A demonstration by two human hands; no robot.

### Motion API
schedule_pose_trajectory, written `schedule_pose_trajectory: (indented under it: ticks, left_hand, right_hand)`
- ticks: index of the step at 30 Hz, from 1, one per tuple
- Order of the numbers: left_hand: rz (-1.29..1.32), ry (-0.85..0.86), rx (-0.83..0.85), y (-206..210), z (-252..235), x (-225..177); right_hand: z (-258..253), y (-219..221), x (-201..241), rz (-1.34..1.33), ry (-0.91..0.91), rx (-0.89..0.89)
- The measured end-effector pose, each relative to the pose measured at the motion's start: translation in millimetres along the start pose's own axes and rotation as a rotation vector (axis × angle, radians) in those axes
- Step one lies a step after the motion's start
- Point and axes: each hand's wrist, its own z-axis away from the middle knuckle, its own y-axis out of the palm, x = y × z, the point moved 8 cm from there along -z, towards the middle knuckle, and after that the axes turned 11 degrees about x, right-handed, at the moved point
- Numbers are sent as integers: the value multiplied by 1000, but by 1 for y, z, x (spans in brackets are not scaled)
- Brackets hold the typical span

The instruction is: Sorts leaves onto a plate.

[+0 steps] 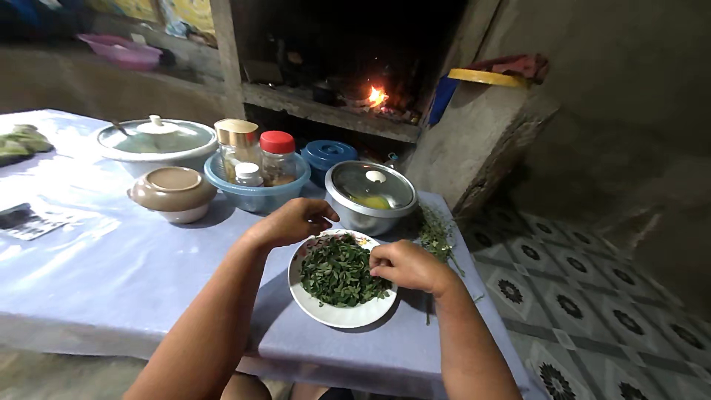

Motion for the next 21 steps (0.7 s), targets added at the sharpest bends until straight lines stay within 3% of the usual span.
schedule_pose_trajectory:
  ticks: [6,21]
  left_hand:
    - [17,56,77,20,-2,-18]
    - [-86,218,102,48,-13,-32]
  right_hand:
    - [-2,-12,-11,-205,-19,-215]
    - [-19,-2,-8,-357,-28,-235]
